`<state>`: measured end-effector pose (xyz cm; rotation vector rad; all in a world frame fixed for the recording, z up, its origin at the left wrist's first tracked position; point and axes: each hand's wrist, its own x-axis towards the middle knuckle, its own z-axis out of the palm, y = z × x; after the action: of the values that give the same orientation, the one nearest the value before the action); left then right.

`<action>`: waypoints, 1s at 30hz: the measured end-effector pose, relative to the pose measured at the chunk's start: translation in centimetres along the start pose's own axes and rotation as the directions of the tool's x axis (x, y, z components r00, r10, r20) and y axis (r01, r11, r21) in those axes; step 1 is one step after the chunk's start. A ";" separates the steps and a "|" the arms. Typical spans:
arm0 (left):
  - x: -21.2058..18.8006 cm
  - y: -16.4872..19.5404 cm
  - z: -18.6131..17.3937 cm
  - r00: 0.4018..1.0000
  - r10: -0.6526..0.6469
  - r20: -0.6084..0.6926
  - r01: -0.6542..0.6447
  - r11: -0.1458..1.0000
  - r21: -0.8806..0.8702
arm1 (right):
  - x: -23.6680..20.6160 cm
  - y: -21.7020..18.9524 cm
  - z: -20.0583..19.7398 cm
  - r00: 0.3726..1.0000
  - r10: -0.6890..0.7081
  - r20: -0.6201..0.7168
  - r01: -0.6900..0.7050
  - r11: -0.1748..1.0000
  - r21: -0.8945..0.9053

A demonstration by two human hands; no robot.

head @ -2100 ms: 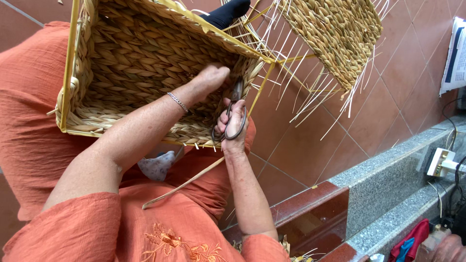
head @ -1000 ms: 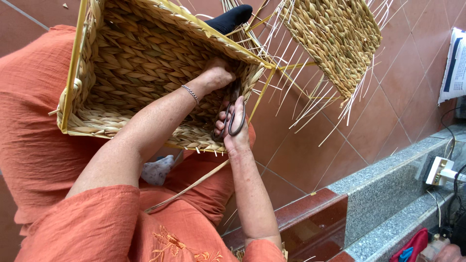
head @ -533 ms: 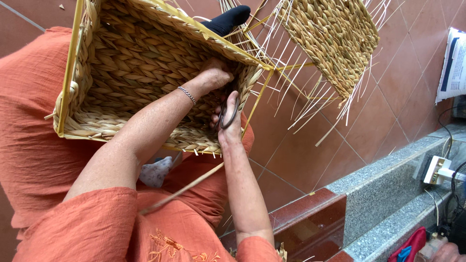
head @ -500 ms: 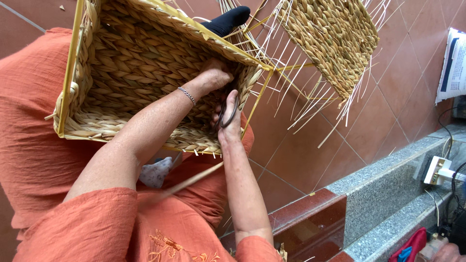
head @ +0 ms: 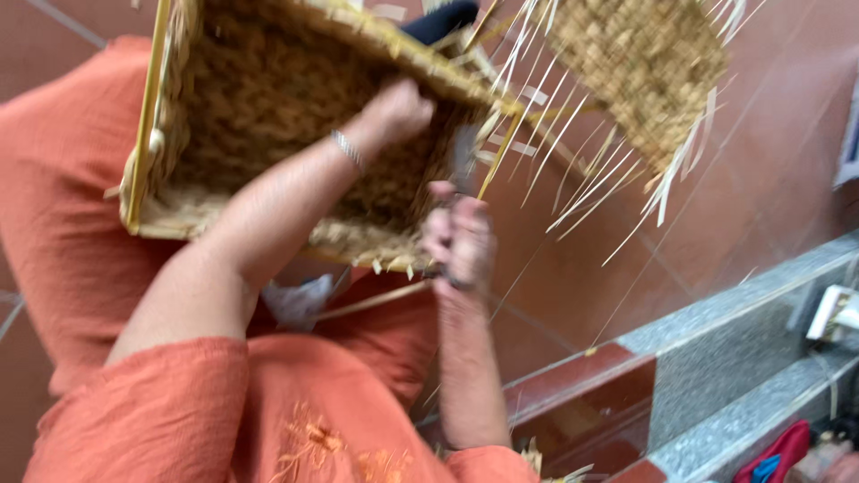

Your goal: The person sits on the floor weaving a water hyacinth basket. They trim excess strands with scissors, fold and tuck woven strips along the rim, and insert thin wooden sticks to secure the basket edge, working around the rim section by section.

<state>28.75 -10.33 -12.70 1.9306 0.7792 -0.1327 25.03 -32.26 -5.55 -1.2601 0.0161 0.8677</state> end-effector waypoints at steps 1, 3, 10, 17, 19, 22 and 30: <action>-0.6 0.1 -0.5 0.999 -0.003 0.036 -0.002 0.991 0.132 | -1.6 -0.9 -1.3 0.980 -0.195 0.041 0.196 0.980 -0.030; -1.1 0.9 -2.4 0.996 -0.001 0.095 -0.036 0.920 0.391 | -3.7 -2.0 -4.8 0.894 -0.444 0.066 0.445 0.895 -0.006; -13.7 -1.4 -10.5 0.834 0.544 0.095 -0.526 0.732 0.433 | -3.8 5.1 -18.6 0.729 -0.381 -0.569 -0.091 0.770 -0.631; -26.0 -6.5 -13.5 0.789 0.615 -0.003 -0.522 0.673 0.524 | -5.0 15.8 -20.9 0.771 -0.068 -0.633 -0.427 0.683 -0.593; -26.8 -7.6 -11.9 0.779 0.627 -0.020 -0.498 0.638 0.587 | -4.7 16.4 -20.2 0.737 0.156 -0.658 -0.421 0.867 -0.266; -27.1 -9.5 -10.2 0.765 0.642 -0.055 -0.494 0.638 0.591 | -3.9 14.7 -19.1 0.705 0.461 -0.539 -0.368 0.887 0.278; -25.5 -11.3 -10.0 0.744 0.668 -0.021 -0.522 0.601 0.605 | -10.6 -6.6 -14.6 0.438 -0.896 0.072 0.778 0.337 -0.531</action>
<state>-0.15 -10.45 -5.98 2.7324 0.1786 0.3494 27.91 -50.55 -0.40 -1.5813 -0.6922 -0.2743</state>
